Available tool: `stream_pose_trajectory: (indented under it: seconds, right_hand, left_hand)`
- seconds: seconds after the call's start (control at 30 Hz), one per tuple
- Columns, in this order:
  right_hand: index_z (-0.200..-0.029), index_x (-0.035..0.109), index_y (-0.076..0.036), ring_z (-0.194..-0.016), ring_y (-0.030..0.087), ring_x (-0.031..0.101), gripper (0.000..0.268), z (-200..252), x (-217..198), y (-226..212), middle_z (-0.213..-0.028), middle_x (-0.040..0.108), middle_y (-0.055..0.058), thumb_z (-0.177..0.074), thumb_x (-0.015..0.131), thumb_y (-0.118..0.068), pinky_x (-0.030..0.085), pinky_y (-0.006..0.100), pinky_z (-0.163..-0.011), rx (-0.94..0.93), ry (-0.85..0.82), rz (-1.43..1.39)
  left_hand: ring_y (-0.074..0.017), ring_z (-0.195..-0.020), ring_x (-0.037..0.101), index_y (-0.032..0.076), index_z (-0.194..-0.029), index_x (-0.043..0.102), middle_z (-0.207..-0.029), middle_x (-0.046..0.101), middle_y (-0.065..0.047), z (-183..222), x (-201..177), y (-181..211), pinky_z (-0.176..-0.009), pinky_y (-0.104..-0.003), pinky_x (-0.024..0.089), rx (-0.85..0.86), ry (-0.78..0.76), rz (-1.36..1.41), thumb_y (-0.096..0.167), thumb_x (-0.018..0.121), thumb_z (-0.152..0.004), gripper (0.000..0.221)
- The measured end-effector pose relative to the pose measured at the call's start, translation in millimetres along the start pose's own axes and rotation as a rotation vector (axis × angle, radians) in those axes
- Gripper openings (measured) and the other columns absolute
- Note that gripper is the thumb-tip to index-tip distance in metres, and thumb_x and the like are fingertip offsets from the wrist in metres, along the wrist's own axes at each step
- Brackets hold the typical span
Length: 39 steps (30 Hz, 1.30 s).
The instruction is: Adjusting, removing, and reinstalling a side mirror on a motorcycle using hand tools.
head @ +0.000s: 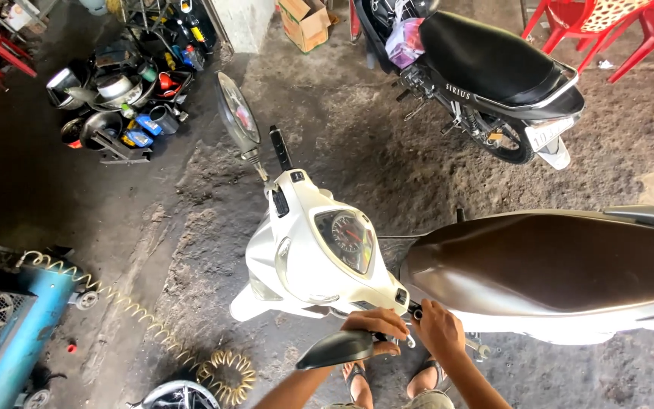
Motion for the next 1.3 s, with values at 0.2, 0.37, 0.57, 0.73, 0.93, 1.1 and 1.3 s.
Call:
stream_pose_trajectory:
  seconds: [0.2,0.37,0.57,0.73,0.93,1.1,1.3]
  right_hand:
    - [-0.090,0.060,-0.011,-0.080,0.027,0.075,0.037,1.3,0.4,-2.2,-0.087,0.072,0.008,-0.087,0.072,-0.045,0.062,0.038,-0.069,0.011,0.000,0.017]
    - [-0.089,0.060,-0.010,-0.081,0.028,0.075,0.037,2.5,1.8,1.9,-0.087,0.072,0.009,-0.086,0.073,-0.044,0.061,0.039,-0.070,0.018,0.052,-0.025]
    - [-0.091,0.059,-0.009,-0.084,0.032,0.072,0.034,4.2,8.0,6.3,-0.090,0.070,0.010,-0.082,0.076,-0.036,0.059,0.042,-0.072,0.004,0.091,-0.104]
    - [-0.098,0.060,-0.009,-0.090,0.033,0.071,0.025,-2.7,35.6,17.8,-0.097,0.070,0.010,-0.087,0.070,-0.030,0.057,0.044,-0.077,0.022,0.082,-0.137]
    - [-0.095,0.064,-0.008,-0.091,0.033,0.068,0.025,-2.2,66.4,37.2,-0.093,0.068,0.015,-0.082,0.068,-0.028,0.055,0.046,-0.081,-0.106,0.295,-0.512]
    - [-0.100,0.063,-0.010,-0.090,0.035,0.071,0.034,5.7,-6.6,2.2,-0.099,0.070,0.011,-0.081,0.073,-0.036,0.058,0.047,-0.078,-0.046,0.176,-0.200]
    - [-0.101,0.060,-0.009,-0.090,0.035,0.072,0.041,3.8,-4.0,1.1,-0.098,0.069,0.010,-0.082,0.078,-0.040,0.059,0.048,-0.075,0.057,0.023,-0.168]
  left_hand:
    - [-0.0281,-0.114,0.068,0.011,-0.114,0.066,-0.110,0.067,-0.006,13.2,23.6,18.7,-0.105,-0.045,0.055,0.355,-0.080,-0.502,0.012,0.079,-0.095,0.024]
    - [-0.0283,-0.106,0.064,0.008,-0.111,0.065,-0.102,0.062,-0.007,9.6,35.2,36.6,-0.093,-0.046,0.051,0.448,-0.045,-0.789,0.014,0.076,-0.093,0.022]
    - [-0.0262,-0.106,0.070,0.010,-0.113,0.062,-0.092,0.064,-0.004,-1.5,70.1,1.2,-0.103,-0.042,0.057,0.492,-0.621,-0.931,0.017,0.072,-0.076,0.040]
    - [-0.0317,-0.058,0.069,0.019,-0.118,0.065,-0.063,0.066,-0.011,-25.9,102.0,-21.7,-0.053,-0.046,0.054,0.079,-1.028,-0.969,0.022,0.074,-0.078,0.041]
    - [-0.0331,-0.069,0.071,0.017,-0.107,0.075,-0.073,0.072,-0.011,-55.4,58.3,-33.4,-0.064,-0.046,0.054,-0.265,-0.146,-0.693,0.013,0.074,-0.072,0.035]
    - [-0.0122,-0.060,0.056,0.001,-0.092,0.073,-0.067,0.064,0.000,-21.2,16.6,-90.2,-0.056,-0.033,0.044,-0.725,0.508,-0.035,0.023,0.080,-0.086,0.024]
    - [-0.0110,-0.067,0.044,-0.006,-0.108,0.070,-0.072,0.051,0.000,37.4,7.3,-104.9,-0.062,-0.029,0.034,-0.514,1.036,0.543,0.012,0.073,-0.091,0.025]
Point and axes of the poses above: each hand's wrist, its own z-axis away from the middle knuckle, its own x-axis out of the palm, y = z × x, the point moved 10 cm from there along -z, towards the middle knuckle
